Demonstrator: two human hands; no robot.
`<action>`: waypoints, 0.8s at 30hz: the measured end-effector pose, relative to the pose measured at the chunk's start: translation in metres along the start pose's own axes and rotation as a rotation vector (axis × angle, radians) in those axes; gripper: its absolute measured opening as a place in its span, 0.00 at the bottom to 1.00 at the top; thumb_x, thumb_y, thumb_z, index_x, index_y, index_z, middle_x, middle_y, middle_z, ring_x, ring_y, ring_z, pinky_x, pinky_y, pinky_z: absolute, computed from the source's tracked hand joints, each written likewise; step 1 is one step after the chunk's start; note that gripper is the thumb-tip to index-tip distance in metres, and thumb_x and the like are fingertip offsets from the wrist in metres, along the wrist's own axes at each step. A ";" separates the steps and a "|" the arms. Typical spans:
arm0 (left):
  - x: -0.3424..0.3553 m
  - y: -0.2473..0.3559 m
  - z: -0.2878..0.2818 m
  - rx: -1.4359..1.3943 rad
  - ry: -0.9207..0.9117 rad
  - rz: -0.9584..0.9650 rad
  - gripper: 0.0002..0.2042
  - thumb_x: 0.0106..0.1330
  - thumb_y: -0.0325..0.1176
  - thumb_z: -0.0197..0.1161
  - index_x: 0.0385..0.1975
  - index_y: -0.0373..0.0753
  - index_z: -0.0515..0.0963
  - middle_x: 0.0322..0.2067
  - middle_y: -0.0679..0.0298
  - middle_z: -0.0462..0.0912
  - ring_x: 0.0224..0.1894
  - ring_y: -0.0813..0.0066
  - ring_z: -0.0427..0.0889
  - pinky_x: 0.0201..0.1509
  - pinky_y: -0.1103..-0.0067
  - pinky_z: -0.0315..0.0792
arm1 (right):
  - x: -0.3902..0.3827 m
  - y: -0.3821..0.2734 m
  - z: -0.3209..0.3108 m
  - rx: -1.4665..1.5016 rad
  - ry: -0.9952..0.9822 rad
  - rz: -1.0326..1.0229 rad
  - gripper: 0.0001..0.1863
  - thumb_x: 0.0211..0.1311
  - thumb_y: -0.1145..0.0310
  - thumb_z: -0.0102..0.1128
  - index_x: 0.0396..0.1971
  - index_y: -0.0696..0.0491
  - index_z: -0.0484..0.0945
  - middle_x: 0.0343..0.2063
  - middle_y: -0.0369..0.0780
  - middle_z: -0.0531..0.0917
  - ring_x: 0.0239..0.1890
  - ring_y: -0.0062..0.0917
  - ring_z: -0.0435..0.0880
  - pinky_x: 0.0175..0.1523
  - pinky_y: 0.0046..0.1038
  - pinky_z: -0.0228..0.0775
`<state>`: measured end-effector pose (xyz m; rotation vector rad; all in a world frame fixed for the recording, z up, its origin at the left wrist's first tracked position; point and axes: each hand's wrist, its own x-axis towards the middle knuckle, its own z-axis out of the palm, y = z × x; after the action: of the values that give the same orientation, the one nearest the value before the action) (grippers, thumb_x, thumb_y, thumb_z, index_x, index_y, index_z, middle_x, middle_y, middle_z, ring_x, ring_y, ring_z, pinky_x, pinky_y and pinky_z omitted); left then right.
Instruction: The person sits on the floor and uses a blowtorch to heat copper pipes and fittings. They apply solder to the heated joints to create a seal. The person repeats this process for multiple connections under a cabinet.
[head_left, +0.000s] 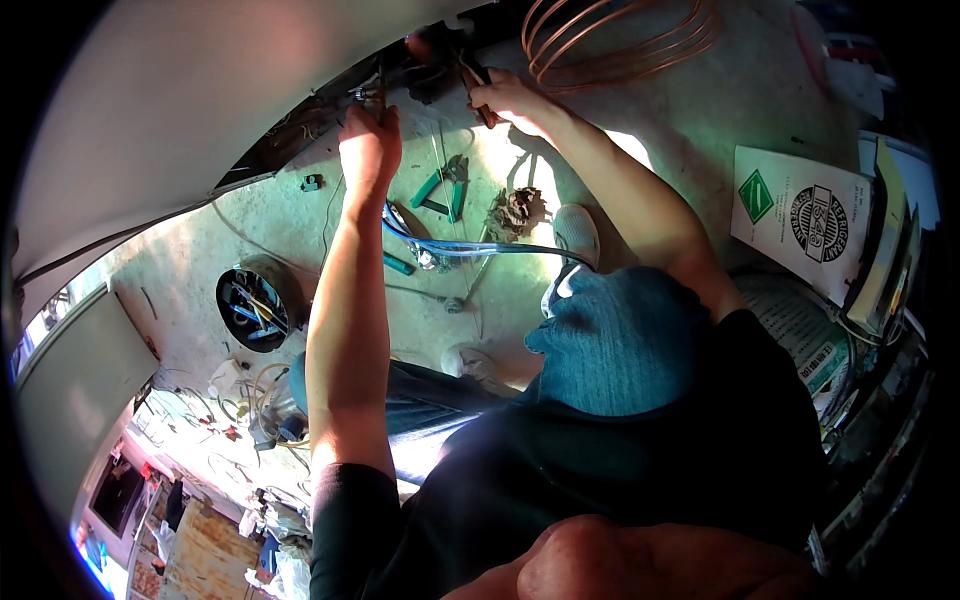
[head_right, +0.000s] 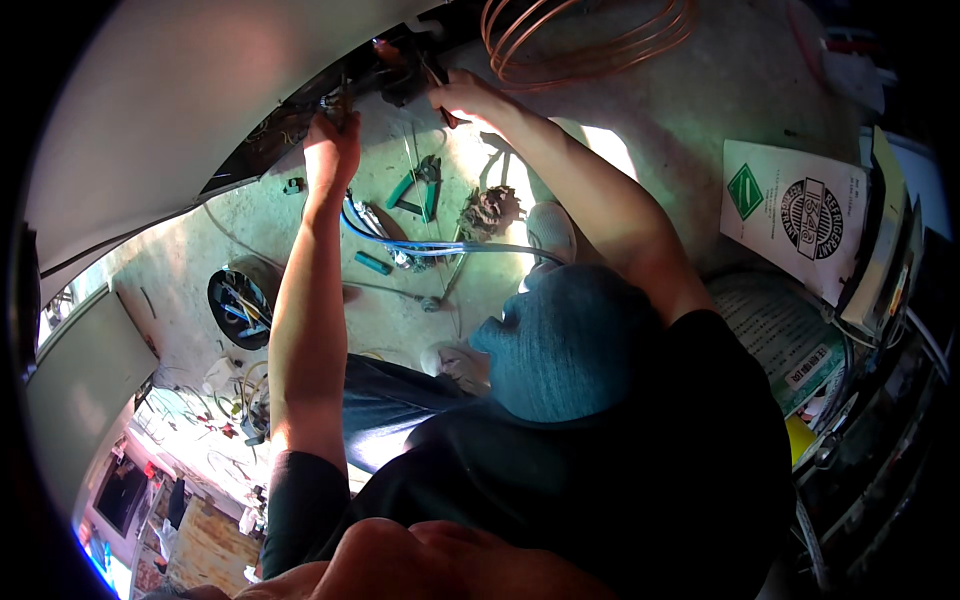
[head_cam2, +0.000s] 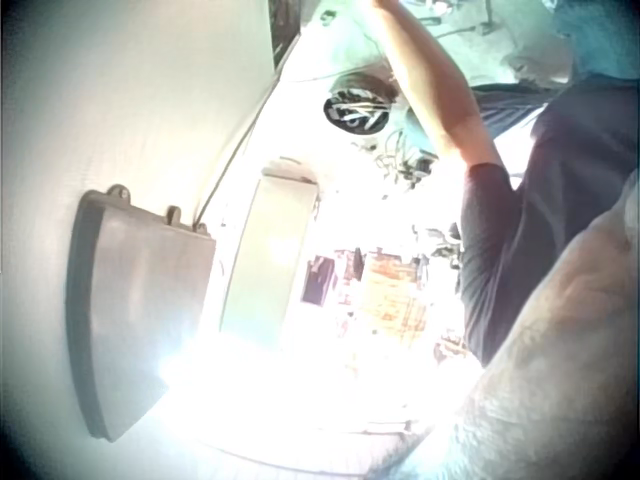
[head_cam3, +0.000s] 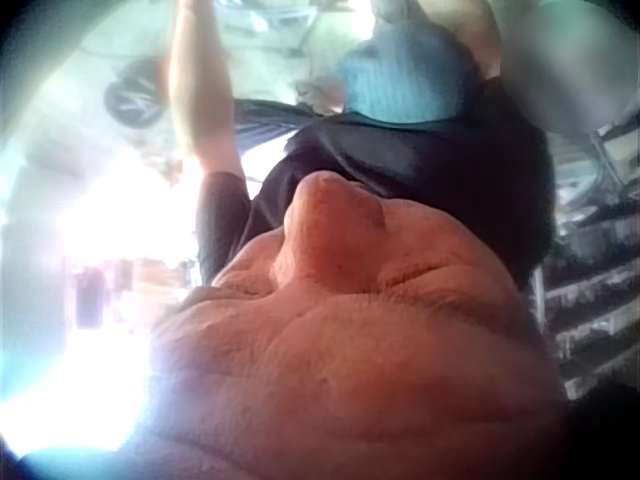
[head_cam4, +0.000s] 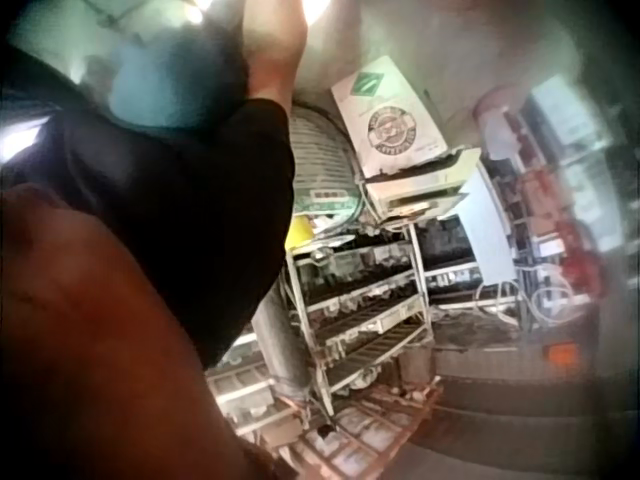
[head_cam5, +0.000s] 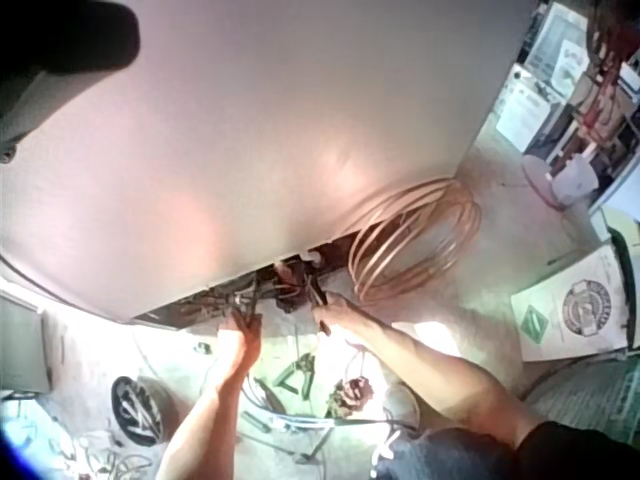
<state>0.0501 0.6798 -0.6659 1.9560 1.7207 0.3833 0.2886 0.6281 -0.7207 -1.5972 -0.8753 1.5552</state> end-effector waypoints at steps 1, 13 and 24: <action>0.000 -0.001 -0.001 -0.005 0.001 -0.001 0.25 0.63 0.47 0.69 0.41 0.27 0.74 0.38 0.36 0.83 0.44 0.35 0.83 0.48 0.55 0.77 | 0.000 -0.004 0.001 -0.041 0.022 0.018 0.06 0.52 0.71 0.59 0.26 0.57 0.74 0.18 0.40 0.78 0.18 0.23 0.79 0.21 0.27 0.67; -0.002 0.008 -0.003 -0.030 0.029 -0.005 0.28 0.59 0.48 0.73 0.45 0.28 0.72 0.41 0.36 0.83 0.46 0.35 0.83 0.49 0.56 0.77 | -0.009 -0.001 -0.004 0.150 -0.110 -0.088 0.07 0.56 0.69 0.60 0.28 0.56 0.73 0.20 0.38 0.78 0.16 0.23 0.77 0.21 0.28 0.67; -0.002 0.001 0.007 -0.060 -0.006 0.045 0.23 0.64 0.45 0.68 0.39 0.26 0.72 0.38 0.35 0.81 0.43 0.32 0.81 0.45 0.53 0.75 | -0.043 -0.007 0.003 0.308 -0.136 -0.024 0.09 0.59 0.70 0.58 0.38 0.57 0.74 0.21 0.37 0.76 0.32 0.24 0.79 0.57 0.32 0.73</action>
<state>0.0541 0.6766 -0.6708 1.9535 1.6444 0.4395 0.2840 0.5943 -0.6928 -1.2704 -0.6838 1.7042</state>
